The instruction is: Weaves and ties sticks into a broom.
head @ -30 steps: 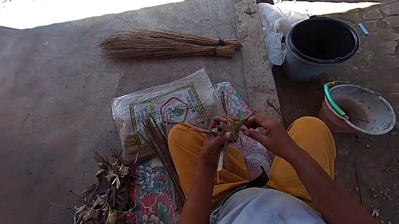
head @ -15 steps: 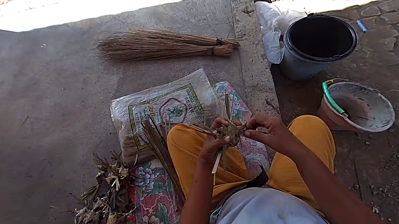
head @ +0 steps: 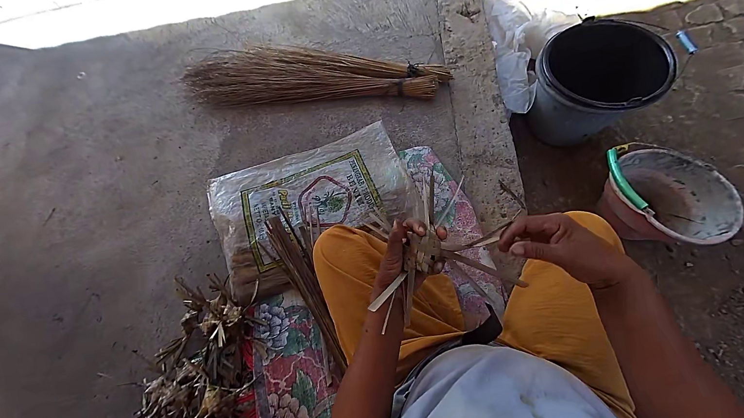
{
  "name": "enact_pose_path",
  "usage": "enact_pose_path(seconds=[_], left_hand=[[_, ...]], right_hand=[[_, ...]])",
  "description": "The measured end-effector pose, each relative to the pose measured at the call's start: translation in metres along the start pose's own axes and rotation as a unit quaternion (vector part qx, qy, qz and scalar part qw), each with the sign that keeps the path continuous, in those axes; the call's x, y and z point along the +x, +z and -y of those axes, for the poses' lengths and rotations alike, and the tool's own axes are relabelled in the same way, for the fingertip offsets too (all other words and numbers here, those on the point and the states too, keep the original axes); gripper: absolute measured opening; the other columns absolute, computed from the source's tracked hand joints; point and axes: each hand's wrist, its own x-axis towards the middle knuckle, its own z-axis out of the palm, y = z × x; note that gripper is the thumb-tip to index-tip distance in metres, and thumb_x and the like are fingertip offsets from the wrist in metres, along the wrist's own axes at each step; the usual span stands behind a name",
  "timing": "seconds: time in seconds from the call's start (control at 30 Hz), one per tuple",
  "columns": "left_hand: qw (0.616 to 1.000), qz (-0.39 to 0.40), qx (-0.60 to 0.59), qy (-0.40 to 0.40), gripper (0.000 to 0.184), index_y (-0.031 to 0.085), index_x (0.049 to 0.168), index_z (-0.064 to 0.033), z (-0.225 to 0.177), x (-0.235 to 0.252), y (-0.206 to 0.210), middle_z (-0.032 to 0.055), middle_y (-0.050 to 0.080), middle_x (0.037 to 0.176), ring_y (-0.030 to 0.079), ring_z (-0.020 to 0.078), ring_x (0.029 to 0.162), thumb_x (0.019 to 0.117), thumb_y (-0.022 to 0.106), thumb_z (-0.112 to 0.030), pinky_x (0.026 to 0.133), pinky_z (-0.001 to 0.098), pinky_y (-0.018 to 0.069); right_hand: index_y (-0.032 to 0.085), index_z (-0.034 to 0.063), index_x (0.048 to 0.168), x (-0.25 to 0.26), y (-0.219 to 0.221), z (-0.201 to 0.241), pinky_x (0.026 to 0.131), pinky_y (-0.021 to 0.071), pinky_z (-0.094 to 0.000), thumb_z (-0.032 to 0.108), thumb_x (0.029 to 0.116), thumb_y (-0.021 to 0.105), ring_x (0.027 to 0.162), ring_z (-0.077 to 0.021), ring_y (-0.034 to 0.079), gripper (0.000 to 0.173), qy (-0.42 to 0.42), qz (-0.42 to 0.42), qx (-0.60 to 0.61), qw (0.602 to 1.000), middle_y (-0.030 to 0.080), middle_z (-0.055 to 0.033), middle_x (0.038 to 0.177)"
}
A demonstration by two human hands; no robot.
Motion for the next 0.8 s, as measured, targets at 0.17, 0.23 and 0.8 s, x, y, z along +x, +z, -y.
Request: enact_pose_path(seconds=[0.17, 0.23, 0.8], left_hand=[[0.996, 0.048, 0.063, -0.034, 0.037, 0.073, 0.102, -0.0168, 0.002, 0.001, 0.005, 0.0152, 0.074, 0.111, 0.075, 0.0208, 0.088, 0.0897, 0.072, -0.052, 0.064, 0.0262, 0.0603], [0.989, 0.038, 0.142, -0.033, 0.028, 0.069, 0.104, -0.0183, 0.004, 0.0, 0.006, 0.0123, 0.073, 0.111, 0.074, 0.0158, 0.085, 0.0894, 0.077, -0.041, 0.065, 0.024, 0.0589], [0.942, -0.123, 0.309, -0.037, 0.048, 0.063, 0.12, -0.0119, -0.012, 0.001, 0.006, 0.0096, 0.073, 0.109, 0.069, 0.0087, 0.071, 0.1033, 0.047, -0.054, 0.053, 0.018, 0.053]], right_hand=[[0.072, 0.009, 0.107, 0.007, 0.0, 0.014, 0.09, 0.0552, -0.0233, 0.025, 0.1028, 0.056, 0.092, -0.0046, 0.068, 0.023, 0.027, -0.091, -0.073, 0.993, 0.073, 0.0044, 0.097], [0.073, 0.0054, 0.108, 0.009, 0.011, 0.015, 0.087, 0.0535, -0.0205, 0.027, 0.1034, 0.057, 0.092, 0.0003, 0.066, 0.028, 0.033, 0.005, -0.11, 0.993, 0.072, 0.0044, 0.098], [0.073, 0.0035, 0.115, 0.015, 0.022, -0.008, 0.095, 0.0481, -0.0549, 0.024, 0.0931, 0.072, 0.107, -0.0304, 0.064, 0.031, -0.019, -0.098, -0.333, 0.938, 0.07, -0.0141, 0.112]])
